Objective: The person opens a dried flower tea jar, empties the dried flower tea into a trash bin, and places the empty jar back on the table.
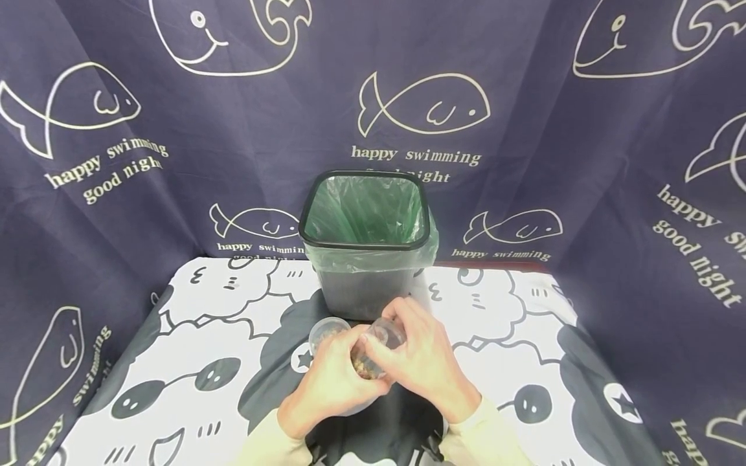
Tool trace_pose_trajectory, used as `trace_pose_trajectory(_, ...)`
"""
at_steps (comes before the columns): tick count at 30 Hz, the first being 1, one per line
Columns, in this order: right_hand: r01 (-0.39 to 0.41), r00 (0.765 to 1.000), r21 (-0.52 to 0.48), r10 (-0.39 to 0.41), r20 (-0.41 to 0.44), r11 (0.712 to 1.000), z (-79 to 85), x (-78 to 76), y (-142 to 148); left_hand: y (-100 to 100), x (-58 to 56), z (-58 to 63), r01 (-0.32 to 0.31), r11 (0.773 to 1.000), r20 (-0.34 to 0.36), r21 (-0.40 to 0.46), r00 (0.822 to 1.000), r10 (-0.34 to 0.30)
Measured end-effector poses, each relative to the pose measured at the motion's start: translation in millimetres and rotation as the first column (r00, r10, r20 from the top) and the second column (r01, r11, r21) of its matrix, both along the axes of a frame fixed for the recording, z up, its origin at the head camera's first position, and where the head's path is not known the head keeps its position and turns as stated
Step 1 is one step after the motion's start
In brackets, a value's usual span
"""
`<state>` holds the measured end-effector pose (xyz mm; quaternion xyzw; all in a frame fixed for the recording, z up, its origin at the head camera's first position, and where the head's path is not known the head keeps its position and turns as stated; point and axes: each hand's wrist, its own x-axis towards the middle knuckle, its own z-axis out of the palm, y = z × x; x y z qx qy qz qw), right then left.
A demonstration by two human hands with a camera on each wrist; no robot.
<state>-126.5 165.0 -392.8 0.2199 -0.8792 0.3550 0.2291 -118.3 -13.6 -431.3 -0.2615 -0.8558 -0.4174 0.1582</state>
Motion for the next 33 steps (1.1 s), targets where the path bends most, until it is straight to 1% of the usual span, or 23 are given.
trace_pose_trajectory(2,-0.026,1.0,0.002,0.026,-0.005,1.0,-0.3,-0.8,0.8,-0.8,-0.4,-0.3,0.033,0.999,0.043,0.026,0.998,-0.034)
trace_pose_trajectory(4,-0.053,0.999,0.011,0.053,-0.007,0.999,0.4,-1.5,1.9,-2.4,-1.2,-0.3,0.074,0.996,0.091,0.05,0.993,-0.078)
trace_pose_trajectory(6,-0.08,0.997,0.022,0.081,-0.012,0.997,1.3,-2.0,3.1,-4.5,-2.8,-0.5,0.126,0.989,0.14,0.073,0.981,-0.135)
trace_pose_trajectory(7,-0.097,0.995,0.027,0.097,-0.014,0.995,1.7,-2.3,3.8,-5.9,-3.9,-0.6,0.158,0.983,0.168,0.088,0.971,-0.171)
trace_pose_trajectory(8,-0.12,0.993,0.029,0.12,-0.02,0.992,2.1,-2.4,4.5,-7.5,-5.0,-0.7,0.196,0.975,0.198,0.108,0.957,-0.214)
trace_pose_trajectory(10,-0.171,0.984,0.029,0.172,-0.037,0.985,2.5,-2.5,5.9,-10.6,-7.3,-1.8,0.277,0.947,0.252,0.16,0.916,-0.311)
trace_pose_trajectory(12,-0.223,0.973,0.026,0.224,-0.051,0.974,2.4,-2.6,7.0,-13.1,-9.6,-3.0,0.344,0.917,0.28,0.201,0.877,-0.391)
trace_pose_trajectory(13,-0.243,0.968,0.027,0.245,-0.055,0.97,2.3,-2.6,7.5,-13.9,-10.4,-3.6,0.368,0.905,0.284,0.213,0.863,-0.418)
trace_pose_trajectory(14,-0.259,0.964,0.026,0.26,-0.055,0.966,2.2,-2.6,8.1,-14.2,-11.1,-4.1,0.385,0.897,0.285,0.22,0.854,-0.436)
trace_pose_trajectory(15,-0.267,0.962,0.026,0.268,-0.052,0.963,2.2,-2.6,8.6,-14.5,-11.3,-4.7,0.392,0.893,0.287,0.223,0.849,-0.444)
trace_pose_trajectory(16,-0.269,0.962,0.029,0.27,-0.044,0.963,2.3,-2.7,9.1,-14.5,-11.5,-4.8,0.391,0.895,0.284,0.216,0.852,-0.44)
trace_pose_trajectory(17,-0.268,0.962,0.031,0.269,-0.036,0.963,2.5,-2.7,9.5,-14.4,-11.3,-4.8,0.383,0.901,0.279,0.203,0.86,-0.428)
trace_pose_trajectory(20,-0.253,0.967,0.047,0.254,-0.004,0.966,3.4,-2.6,10.4,-13.4,-10.8,-4.2,0.333,0.932,0.256,0.146,0.897,-0.36)
trace_pose_trajectory(23,-0.211,0.977,0.063,0.21,0.02,0.976,4.6,-1.9,10.1,-13.0,-9.6,-1.9,0.239,0.968,0.231,0.08,0.94,-0.252)
trace_pose_trajectory(25,-0.172,0.985,0.067,0.17,0.041,0.983,5.9,-1.2,8.8,-12.9,-8.6,0.5,0.175,0.984,0.219,0.043,0.959,-0.18)
trace_pose_trajectory(28,-0.105,0.992,0.065,0.1,0.079,0.992,7.3,-0.4,5.9,-12.5,-6.8,3.8,0.105,0.994,0.181,-0.002,0.978,-0.103)
trace_pose_trajectory(31,-0.045,0.991,0.056,0.037,0.125,0.997,8.6,0.3,2.7,-10.8,-5.7,5.1,0.029,0.997,0.086,-0.071,0.996,-0.023)
trace_pose_trajectory(33,-0.01,0.988,0.056,0.001,0.153,0.998,8.9,0.7,1.0,-9.6,-5.2,4.5,-0.028,0.994,0.014,-0.107,0.999,0.03)
